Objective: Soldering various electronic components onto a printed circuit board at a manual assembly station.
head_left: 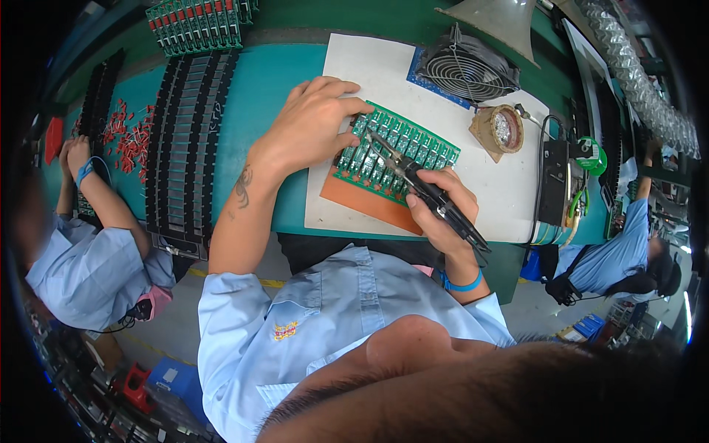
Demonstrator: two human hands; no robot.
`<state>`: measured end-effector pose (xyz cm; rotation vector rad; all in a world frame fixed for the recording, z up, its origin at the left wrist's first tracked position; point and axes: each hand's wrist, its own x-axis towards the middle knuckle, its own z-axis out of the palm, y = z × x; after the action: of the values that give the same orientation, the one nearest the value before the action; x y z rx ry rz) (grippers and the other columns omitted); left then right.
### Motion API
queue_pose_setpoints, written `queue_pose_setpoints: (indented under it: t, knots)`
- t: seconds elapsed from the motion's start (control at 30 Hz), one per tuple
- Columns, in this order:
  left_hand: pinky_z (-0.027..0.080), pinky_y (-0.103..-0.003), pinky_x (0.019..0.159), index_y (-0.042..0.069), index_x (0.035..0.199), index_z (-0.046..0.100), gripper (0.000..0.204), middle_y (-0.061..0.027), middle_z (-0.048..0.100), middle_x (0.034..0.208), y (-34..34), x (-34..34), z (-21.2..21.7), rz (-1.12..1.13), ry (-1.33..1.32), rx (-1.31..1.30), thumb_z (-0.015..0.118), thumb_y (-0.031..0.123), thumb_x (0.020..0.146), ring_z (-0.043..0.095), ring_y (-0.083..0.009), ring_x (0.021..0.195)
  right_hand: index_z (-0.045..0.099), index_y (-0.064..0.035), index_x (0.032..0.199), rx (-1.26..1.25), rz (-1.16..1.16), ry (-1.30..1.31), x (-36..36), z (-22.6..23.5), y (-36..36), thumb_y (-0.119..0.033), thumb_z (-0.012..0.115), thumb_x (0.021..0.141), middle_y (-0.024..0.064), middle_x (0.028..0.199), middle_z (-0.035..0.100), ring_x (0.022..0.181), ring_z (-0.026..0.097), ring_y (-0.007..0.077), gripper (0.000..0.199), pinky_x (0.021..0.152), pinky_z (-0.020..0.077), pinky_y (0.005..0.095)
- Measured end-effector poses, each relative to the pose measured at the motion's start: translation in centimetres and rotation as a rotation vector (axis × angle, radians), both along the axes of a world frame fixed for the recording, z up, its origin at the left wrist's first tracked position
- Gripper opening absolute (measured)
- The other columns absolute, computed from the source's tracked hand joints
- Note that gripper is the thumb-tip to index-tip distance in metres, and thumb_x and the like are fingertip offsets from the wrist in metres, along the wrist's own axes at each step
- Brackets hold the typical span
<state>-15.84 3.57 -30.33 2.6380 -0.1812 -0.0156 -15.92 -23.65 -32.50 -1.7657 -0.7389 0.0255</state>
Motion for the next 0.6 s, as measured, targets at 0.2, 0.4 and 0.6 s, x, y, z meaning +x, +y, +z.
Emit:
queue_pose_setpoints:
  t: [0.2,0.4,0.6]
  knots:
    - [0.037,-0.045,0.114,0.016,0.128,0.072,0.050,-0.0067,0.059,0.145,-0.1,0.2,0.0,-0.019,0.024,0.006,0.080,0.011,0.078,0.050,-0.0291,0.134,0.071,0.0004,0.109,0.040,-0.080,-0.029,-1.2,0.9,-3.2,0.004,0.077,0.071,0.0103,0.085,0.068,0.074,0.056,0.0194,0.038,0.070,0.0461,0.0281]
    - [0.038,-0.045,0.114,0.014,0.129,0.071,0.050,-0.0074,0.058,0.146,-0.2,0.2,0.0,-0.018,0.050,0.026,0.080,0.012,0.080,0.051,-0.0289,0.134,0.061,0.0008,0.128,0.099,-0.612,0.000,0.3,-0.4,-7.8,0.003,0.074,0.082,0.0138,0.110,0.068,0.087,0.062,0.0182,0.047,0.081,0.0519,0.0296]
    - [0.040,-0.043,0.113,0.012,0.129,0.070,0.048,-0.0087,0.058,0.146,0.3,0.2,0.4,-0.058,0.032,-0.023,0.079,0.015,0.082,0.052,-0.0295,0.132,0.058,-0.0008,0.134,0.314,-0.667,0.074,1.1,-2.4,-9.0,0.002,0.073,0.085,0.0129,0.112,0.066,0.089,0.058,0.0136,0.051,0.080,0.0504,0.0255]
